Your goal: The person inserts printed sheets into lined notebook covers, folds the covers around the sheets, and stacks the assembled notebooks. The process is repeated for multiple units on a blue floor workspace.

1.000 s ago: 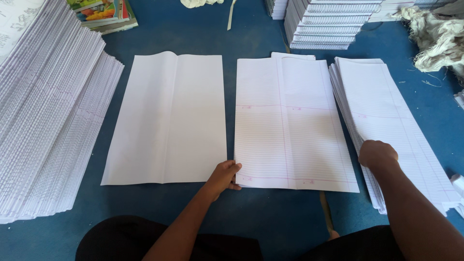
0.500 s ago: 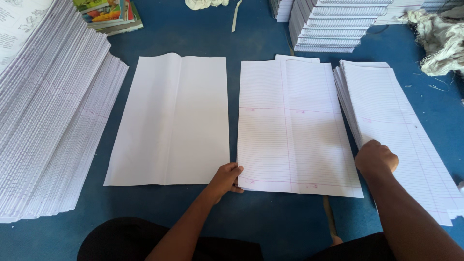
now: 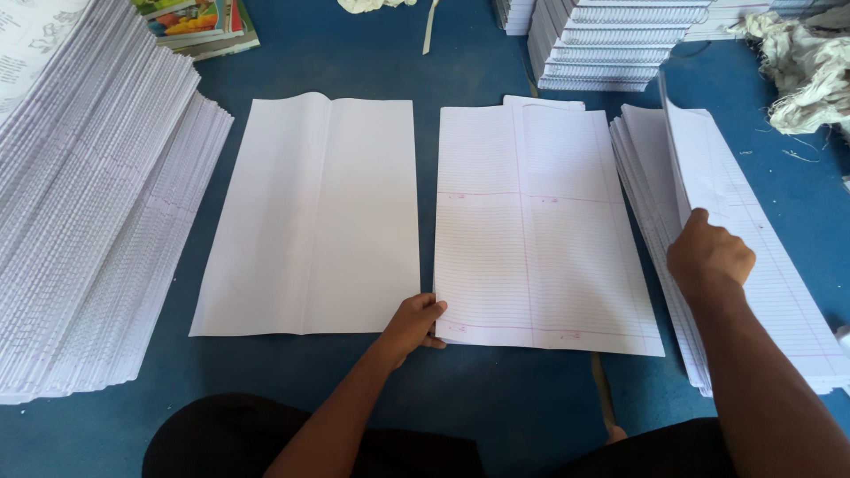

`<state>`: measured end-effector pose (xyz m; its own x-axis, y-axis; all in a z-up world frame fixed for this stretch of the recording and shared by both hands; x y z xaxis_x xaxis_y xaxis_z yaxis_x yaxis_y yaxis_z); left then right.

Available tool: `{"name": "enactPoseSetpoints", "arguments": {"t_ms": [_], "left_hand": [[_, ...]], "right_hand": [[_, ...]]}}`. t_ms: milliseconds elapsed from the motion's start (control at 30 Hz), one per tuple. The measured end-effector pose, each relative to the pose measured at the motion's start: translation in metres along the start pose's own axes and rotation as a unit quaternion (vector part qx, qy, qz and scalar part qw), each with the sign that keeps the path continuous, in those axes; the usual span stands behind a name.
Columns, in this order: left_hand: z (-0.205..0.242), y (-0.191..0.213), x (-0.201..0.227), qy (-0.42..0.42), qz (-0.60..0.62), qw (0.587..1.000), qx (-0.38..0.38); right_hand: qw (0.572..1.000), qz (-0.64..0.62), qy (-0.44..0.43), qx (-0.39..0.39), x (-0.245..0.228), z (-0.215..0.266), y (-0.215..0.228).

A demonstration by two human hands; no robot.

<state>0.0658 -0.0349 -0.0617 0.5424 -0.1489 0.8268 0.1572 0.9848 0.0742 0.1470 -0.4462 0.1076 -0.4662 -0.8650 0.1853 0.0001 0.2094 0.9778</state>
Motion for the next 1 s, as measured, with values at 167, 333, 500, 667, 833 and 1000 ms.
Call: {"name": "enactPoseSetpoints", "arguments": {"t_ms": [167,333,500,667,833,1000], "left_hand": [[0.002,0.0,0.003,-0.008,0.005,1.0,0.011],[0.006,0.003,0.008,-0.014,0.007,1.0,0.016],[0.011,0.006,0.015,-0.027,-0.001,0.999,0.027],[0.013,0.011,0.016,-0.04,0.006,0.999,0.037],[0.012,0.017,0.01,-0.038,-0.003,0.998,0.041],[0.008,0.015,0.005,-0.033,-0.02,0.999,0.036]], "right_hand": [[0.998,-0.065,-0.002,0.028,-0.008,0.008,0.041],[0.987,-0.145,0.029,0.06,-0.013,0.006,0.066],[0.934,-0.308,0.136,0.116,-0.034,0.009,0.073],[0.927,-0.367,0.084,0.0,-0.048,0.008,0.054],[0.922,-0.379,0.066,-0.038,-0.06,0.012,0.044],[0.905,-0.419,0.064,-0.042,-0.064,0.009,0.031]]}}
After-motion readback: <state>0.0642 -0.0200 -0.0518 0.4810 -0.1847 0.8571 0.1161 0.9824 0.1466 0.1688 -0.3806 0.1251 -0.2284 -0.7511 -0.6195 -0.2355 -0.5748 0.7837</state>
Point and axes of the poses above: each hand's wrist, its own z-axis away from the middle knuckle, its own y-axis out of the back of the hand, x = y × z, the point moved 8 cm from there along -z, towards the middle knuckle, and after that the axes turned 7 degrees about x, right-handed, at the moved point
